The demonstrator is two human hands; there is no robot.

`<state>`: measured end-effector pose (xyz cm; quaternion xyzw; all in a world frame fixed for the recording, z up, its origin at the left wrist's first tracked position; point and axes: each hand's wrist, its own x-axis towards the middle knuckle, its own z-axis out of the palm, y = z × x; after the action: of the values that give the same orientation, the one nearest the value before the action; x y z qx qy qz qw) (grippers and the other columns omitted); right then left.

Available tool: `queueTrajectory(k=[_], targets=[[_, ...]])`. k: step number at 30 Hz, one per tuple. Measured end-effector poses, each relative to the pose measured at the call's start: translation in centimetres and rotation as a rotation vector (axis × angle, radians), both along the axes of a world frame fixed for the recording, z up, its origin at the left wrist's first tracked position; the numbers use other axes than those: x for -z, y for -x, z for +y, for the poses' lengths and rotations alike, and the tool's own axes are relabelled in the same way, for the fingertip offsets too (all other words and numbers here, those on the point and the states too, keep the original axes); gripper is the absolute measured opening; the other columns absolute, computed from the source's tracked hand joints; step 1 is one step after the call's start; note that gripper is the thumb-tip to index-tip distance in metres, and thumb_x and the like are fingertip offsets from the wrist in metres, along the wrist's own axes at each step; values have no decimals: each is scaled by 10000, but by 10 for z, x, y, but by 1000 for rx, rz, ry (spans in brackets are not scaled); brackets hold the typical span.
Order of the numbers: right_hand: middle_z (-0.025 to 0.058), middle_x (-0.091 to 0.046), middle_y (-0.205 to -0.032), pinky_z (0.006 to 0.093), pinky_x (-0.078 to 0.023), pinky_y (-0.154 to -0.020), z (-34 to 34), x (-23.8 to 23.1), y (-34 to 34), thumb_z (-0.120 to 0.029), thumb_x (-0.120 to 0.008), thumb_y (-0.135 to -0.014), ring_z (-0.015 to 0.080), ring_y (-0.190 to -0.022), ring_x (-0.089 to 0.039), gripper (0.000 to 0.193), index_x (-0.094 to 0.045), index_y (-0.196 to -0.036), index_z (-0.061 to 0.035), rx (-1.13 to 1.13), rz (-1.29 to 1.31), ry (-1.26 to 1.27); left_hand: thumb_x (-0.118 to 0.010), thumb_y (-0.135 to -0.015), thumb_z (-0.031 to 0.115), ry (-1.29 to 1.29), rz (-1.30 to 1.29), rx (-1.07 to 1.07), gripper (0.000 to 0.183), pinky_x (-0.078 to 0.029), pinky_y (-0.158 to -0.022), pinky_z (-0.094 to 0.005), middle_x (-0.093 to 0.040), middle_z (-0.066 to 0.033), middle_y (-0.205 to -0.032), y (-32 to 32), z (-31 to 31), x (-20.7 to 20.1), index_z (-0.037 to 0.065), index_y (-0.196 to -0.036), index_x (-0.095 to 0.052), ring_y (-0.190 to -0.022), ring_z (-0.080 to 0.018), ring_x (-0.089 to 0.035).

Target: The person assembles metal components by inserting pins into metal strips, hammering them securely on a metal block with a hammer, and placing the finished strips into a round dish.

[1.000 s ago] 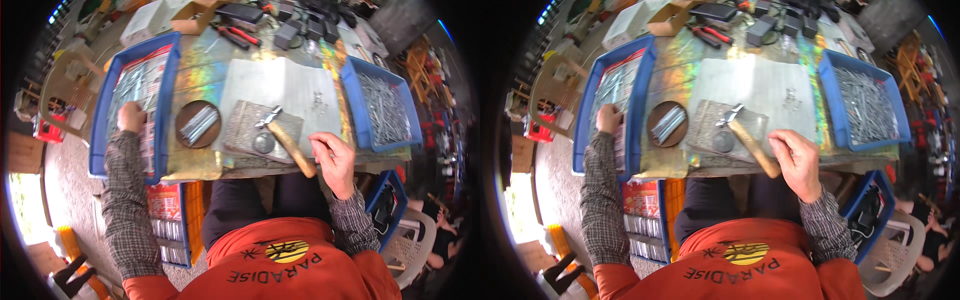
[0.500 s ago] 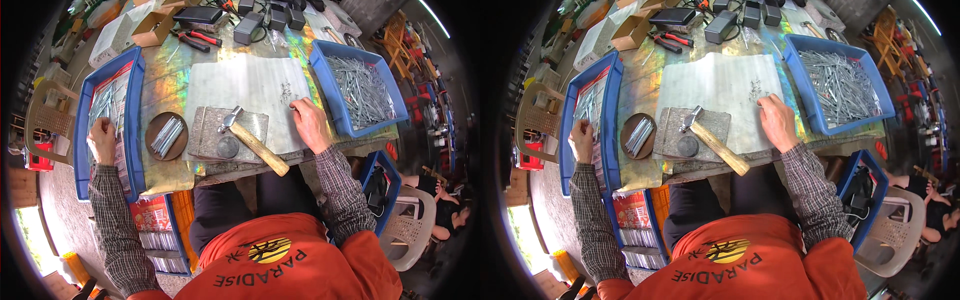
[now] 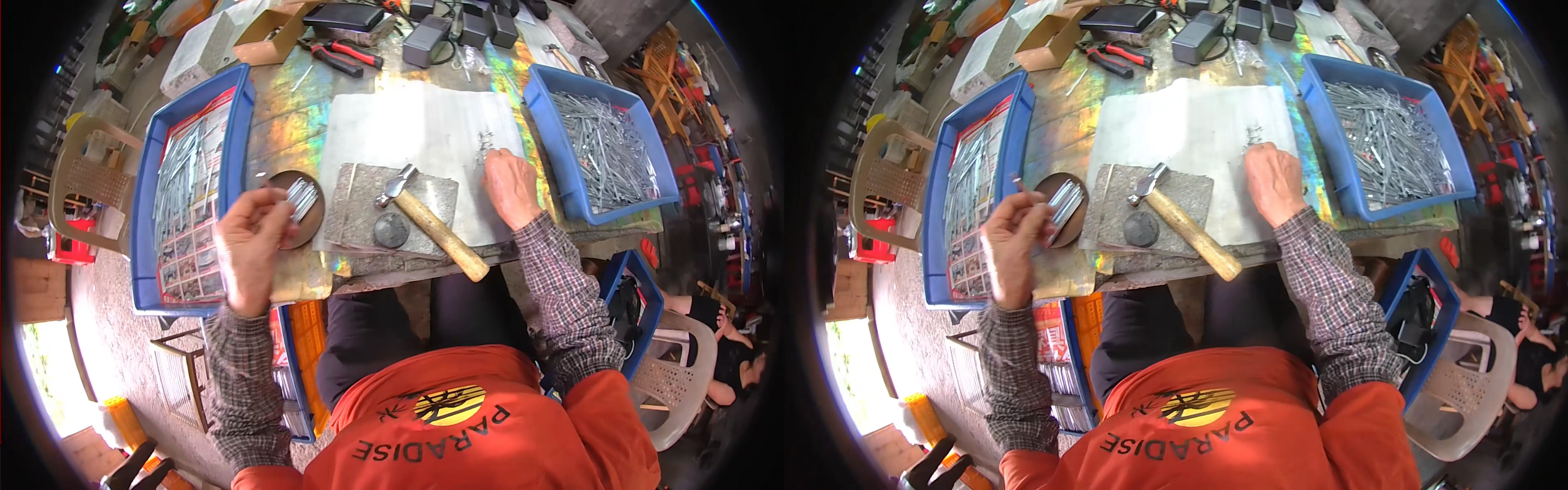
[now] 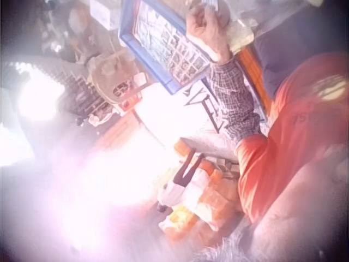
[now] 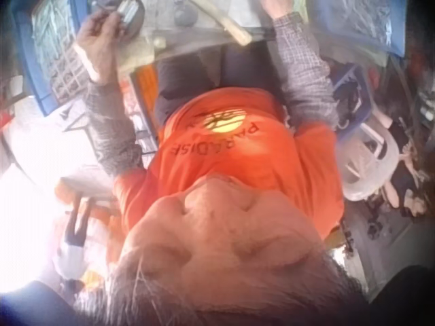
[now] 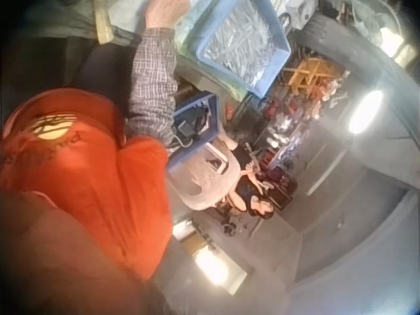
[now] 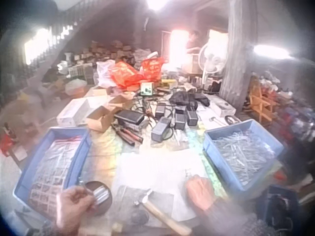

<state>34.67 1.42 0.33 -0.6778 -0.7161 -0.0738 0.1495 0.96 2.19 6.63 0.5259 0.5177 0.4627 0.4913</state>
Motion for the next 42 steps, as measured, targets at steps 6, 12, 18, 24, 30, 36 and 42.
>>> queueTrajectory(k=[6,12,18,24,30,36,42], targets=[[220,-574,-746,456,-477,-621,-9,-16,1,17,-572,-704,393,-702,-600,58,-551,-756,34,0,70,-13,-667,-835,13,21,-166,80,105,-432,-537,-163,-645,-20,-773,-33,-13,18,-7,-935,-639,-647,-51,-587],[171,-576,-729,408,-445,-591,-31,-26,8,42,-582,-721,354,-660,-578,93,-511,-774,14,-55,413,-58,-621,-864,-3,-111,-45,83,97,-449,-597,-171,-675,-50,-831,-43,-17,28,-22,-959,-631,-727,-55,-603],[140,-559,-726,353,-444,-573,-48,-36,20,77,-578,-732,277,-627,-575,108,-536,-812,18,-55,644,-59,-658,-826,-20,-299,271,79,69,-457,-630,-178,-658,-28,-786,-48,-24,27,-39,-891,-646,-689,-37,-560],[107,-602,-812,279,-478,-592,-66,-49,33,90,-570,-793,177,-652,-606,158,-609,-930,22,-119,824,-123,-652,-833,-23,-285,84,14,74,-462,-606,-191,-663,-51,-790,-51,-32,29,-40,-905,-643,-678,-56,-571],[85,-621,-807,230,-483,-554,-83,-60,57,69,-587,-834,133,-617,-622,89,-615,-906,24,-237,904,-142,-612,-876,1,-46,-274,76,123,-501,-593,-215,-672,-119,-854,-54,-43,25,-54,-987,-605,-721,-119,-628],[54,-627,-823,209,-481,-570,-97,-61,89,56,-608,-851,98,-654,-616,58,-617,-904,34,-293,1159,61,-599,-892,20,116,-508,133,152,-553,-626,-244,-659,-157,-940,-67,-62,22,-49,-1025,-576,-766,-169,-655],[59,-589,-852,213,-478,-553,-98,-55,111,63,-617,-837,93,-641,-588,61,-606,-883,25,-345,1278,18,-597,-896,22,210,-846,206,142,-574,-643,-290,-653,-165,-941,-72,-75,25,-22,-1029,-574,-779,-186,-653]])
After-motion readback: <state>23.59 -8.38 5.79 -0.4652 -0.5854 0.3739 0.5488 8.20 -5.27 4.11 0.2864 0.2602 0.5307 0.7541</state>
